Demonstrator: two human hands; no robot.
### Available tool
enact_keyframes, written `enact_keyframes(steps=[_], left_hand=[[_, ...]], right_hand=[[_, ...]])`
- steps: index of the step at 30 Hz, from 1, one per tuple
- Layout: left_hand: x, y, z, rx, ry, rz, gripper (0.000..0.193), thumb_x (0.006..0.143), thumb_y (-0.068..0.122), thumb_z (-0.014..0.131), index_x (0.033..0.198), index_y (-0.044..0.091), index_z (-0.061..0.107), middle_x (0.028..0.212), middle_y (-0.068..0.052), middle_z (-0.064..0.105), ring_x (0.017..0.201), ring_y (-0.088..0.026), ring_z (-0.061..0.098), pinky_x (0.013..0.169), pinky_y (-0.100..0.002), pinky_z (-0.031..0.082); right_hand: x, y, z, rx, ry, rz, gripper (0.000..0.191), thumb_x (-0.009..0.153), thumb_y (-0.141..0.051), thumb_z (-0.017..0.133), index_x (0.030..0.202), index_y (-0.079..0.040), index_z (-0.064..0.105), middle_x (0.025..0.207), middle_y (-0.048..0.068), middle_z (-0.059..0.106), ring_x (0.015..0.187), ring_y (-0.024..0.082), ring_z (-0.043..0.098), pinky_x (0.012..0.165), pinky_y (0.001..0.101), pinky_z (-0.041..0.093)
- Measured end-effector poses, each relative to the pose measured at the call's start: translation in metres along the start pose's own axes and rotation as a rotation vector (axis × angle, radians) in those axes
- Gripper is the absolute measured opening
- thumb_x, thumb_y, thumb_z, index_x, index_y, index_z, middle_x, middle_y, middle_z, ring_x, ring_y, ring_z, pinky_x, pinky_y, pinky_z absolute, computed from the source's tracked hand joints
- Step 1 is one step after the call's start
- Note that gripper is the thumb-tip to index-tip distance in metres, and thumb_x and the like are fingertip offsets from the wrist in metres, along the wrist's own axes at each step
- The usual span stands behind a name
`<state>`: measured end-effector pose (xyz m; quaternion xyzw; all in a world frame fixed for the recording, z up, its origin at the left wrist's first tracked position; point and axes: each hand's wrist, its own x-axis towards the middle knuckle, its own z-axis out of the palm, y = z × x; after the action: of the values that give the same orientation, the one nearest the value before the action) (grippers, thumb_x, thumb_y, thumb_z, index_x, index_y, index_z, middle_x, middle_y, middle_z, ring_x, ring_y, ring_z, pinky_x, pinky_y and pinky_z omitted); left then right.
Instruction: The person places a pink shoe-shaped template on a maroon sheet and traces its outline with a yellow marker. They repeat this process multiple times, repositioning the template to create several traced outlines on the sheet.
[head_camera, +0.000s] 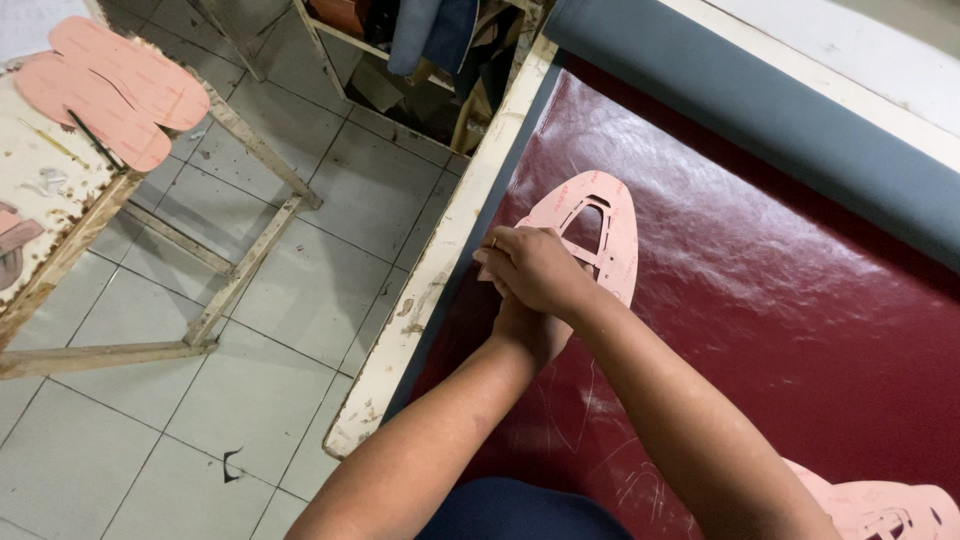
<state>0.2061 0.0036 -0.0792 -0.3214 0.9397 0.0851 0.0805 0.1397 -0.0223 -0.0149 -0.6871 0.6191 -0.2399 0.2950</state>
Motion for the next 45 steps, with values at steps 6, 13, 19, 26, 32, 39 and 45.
enact_keyframes(steps=[6,13,19,26,32,39,45], left_hand=[[-0.002,-0.002,-0.008,0.013,-0.005,-0.018,0.069,0.100,0.049,0.048,0.159,0.019,0.027,0.159,-0.035,0.022,0.126,-0.065,0.042,0.098,-0.069,0.044],[-0.012,0.000,-0.021,-0.023,0.030,-0.017,0.062,0.099,0.051,0.053,0.157,0.039,0.034,0.159,-0.033,0.019,0.124,-0.069,0.042,0.095,-0.078,0.044],[-0.006,-0.002,-0.018,-0.116,-0.002,-0.017,0.062,0.097,0.051,0.057,0.154,0.038,0.036,0.158,-0.033,0.015,0.125,-0.072,0.035,0.094,-0.079,0.039],[-0.012,-0.002,-0.037,-0.109,-0.118,-0.028,0.073,0.095,0.065,0.053,0.159,0.039,0.028,0.161,-0.032,0.012,0.130,-0.069,0.034,0.100,-0.078,0.038],[-0.016,-0.001,-0.053,-0.059,-0.172,-0.026,0.081,0.092,0.073,0.049,0.160,0.040,0.020,0.162,-0.032,0.008,0.130,-0.066,0.034,0.100,-0.077,0.038],[-0.019,0.000,-0.054,-0.116,-0.119,-0.047,0.081,0.089,0.069,0.058,0.158,0.040,0.027,0.161,-0.031,0.011,0.130,-0.066,0.033,0.101,-0.078,0.037],[-0.019,0.000,-0.054,-0.134,-0.119,-0.048,0.078,0.089,0.069,0.058,0.157,0.039,0.031,0.161,-0.030,0.011,0.130,-0.066,0.032,0.102,-0.078,0.036]], right_hand=[[0.016,0.011,-0.001,-0.351,0.015,-0.025,0.018,0.089,-0.024,0.068,0.102,-0.012,0.075,0.087,0.004,0.076,0.074,0.021,0.073,0.076,0.0381,0.058],[0.022,0.037,-0.052,-0.480,0.231,-0.057,0.021,0.102,-0.029,0.066,0.100,-0.010,0.075,0.085,0.007,0.077,0.071,0.025,0.071,0.088,0.0441,0.052],[0.025,0.053,-0.080,-0.396,0.319,0.023,0.019,0.102,-0.024,0.066,0.102,-0.007,0.074,0.092,0.010,0.076,0.075,0.028,0.073,0.077,0.0397,0.057],[0.009,0.075,-0.103,-0.445,0.401,0.120,0.021,0.101,-0.024,0.068,0.101,-0.005,0.075,0.093,0.017,0.075,0.082,0.036,0.071,0.074,0.0434,0.056],[-0.027,0.086,-0.106,-0.408,0.422,0.290,0.022,0.103,-0.026,0.064,0.103,-0.006,0.074,0.095,0.016,0.075,0.080,0.036,0.072,0.072,0.0459,0.055],[-0.110,0.076,-0.074,-0.420,0.470,0.302,0.020,0.100,-0.023,0.066,0.103,-0.005,0.074,0.093,0.019,0.074,0.083,0.038,0.071,0.072,0.0477,0.055],[-0.172,0.048,-0.041,-0.316,0.442,0.397,0.019,0.098,-0.023,0.066,0.102,-0.005,0.074,0.096,0.017,0.074,0.090,0.036,0.071,0.076,0.0460,0.056]])
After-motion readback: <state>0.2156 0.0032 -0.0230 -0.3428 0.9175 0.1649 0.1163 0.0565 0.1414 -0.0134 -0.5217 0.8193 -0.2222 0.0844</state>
